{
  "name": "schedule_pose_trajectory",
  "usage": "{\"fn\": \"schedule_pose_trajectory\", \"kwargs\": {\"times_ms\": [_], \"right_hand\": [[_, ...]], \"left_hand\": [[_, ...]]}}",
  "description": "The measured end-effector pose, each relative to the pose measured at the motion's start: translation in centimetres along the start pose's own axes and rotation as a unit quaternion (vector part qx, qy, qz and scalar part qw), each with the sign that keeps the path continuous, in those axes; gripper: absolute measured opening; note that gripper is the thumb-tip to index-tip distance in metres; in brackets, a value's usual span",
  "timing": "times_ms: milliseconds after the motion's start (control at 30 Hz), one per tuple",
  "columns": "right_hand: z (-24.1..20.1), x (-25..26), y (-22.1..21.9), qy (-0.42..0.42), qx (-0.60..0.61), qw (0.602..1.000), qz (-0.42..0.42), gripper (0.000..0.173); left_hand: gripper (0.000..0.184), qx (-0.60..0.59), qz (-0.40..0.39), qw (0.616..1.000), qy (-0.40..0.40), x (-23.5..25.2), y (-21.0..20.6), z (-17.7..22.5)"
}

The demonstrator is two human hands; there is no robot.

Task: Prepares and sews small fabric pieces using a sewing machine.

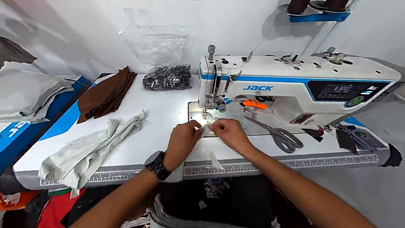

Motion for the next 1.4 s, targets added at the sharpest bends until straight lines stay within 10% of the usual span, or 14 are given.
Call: {"fn": "schedule_pose_trajectory", "kwargs": {"times_ms": [200, 1400], "right_hand": [[2.7, 5.9, -1.3, 0.065, -0.194, 0.978, 0.044, 0.026], [3.1, 7.9, -0.7, 0.04, -0.238, 0.967, 0.08, 0.013]], "left_hand": [[0.017, 0.077, -0.08, 0.994, 0.016, 4.9, -1.5, -2.8], [0.012, 0.142, 0.029, 0.988, -0.06, 5.2, -3.4, -5.2]]}}
Point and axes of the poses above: each hand's wrist, its own x-axis towards the middle knuckle, its own y-axis out of the back of the hand, z = x × y, the point moved 1 cm from there along x, towards the middle knuckle, and after that the axes turned 12 degrees about -y, right-handed, at the moved point
